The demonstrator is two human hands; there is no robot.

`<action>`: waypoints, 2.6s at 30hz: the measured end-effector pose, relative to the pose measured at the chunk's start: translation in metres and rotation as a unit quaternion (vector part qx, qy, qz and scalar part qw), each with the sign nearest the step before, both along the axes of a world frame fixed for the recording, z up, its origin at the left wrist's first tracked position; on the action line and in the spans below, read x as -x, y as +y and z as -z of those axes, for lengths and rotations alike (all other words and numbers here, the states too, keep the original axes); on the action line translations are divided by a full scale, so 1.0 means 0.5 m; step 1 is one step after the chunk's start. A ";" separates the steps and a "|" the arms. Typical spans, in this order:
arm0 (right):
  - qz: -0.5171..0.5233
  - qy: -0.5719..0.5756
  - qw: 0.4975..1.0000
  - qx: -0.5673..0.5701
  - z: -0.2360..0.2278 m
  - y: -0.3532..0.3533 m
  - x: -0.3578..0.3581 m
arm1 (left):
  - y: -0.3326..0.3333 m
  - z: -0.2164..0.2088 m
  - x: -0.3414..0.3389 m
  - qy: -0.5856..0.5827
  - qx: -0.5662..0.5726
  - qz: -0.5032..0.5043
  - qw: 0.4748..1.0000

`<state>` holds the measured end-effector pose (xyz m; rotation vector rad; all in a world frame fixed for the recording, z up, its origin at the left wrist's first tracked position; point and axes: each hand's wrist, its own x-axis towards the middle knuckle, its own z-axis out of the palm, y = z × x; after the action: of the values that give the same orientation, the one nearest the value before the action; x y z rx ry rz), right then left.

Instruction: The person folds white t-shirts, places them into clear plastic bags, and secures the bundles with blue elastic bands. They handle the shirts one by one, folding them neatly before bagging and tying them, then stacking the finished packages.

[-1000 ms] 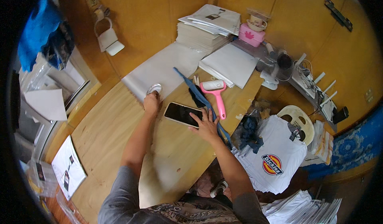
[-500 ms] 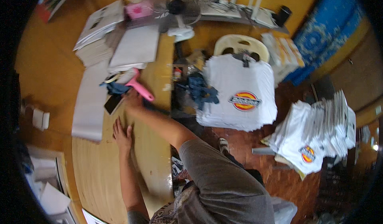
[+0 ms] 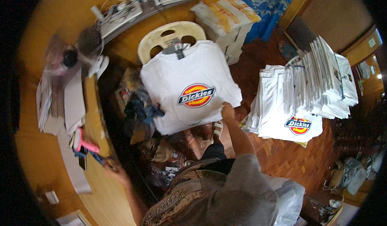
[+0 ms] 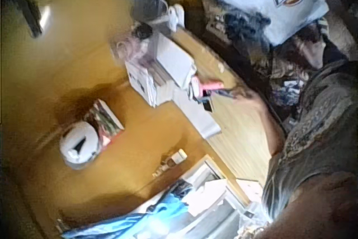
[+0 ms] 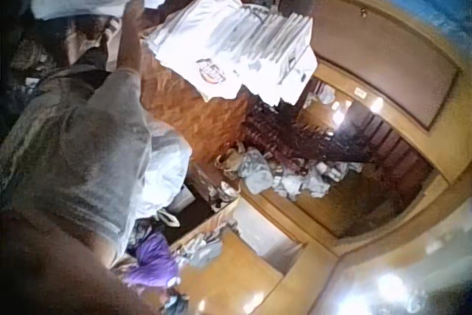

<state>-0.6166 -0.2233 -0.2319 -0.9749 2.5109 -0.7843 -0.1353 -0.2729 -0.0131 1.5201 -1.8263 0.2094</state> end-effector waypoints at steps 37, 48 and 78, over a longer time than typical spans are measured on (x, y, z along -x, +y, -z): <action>0.165 -0.352 0.880 0.272 -0.045 -0.018 0.110 | -0.075 0.347 0.954 -0.044 -0.303 0.480 0.822; 0.339 -0.125 0.930 0.074 0.083 0.028 0.197 | -0.108 0.372 0.931 -0.128 -0.395 0.425 0.804; 0.357 -0.214 0.908 0.054 0.067 0.026 0.196 | -0.114 0.400 0.939 -0.060 -0.398 0.435 0.805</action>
<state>-0.7148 -0.2104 -0.2655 0.1496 2.4089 -1.1895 -0.6048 -0.3300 -0.2132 0.9394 -2.6893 -1.0419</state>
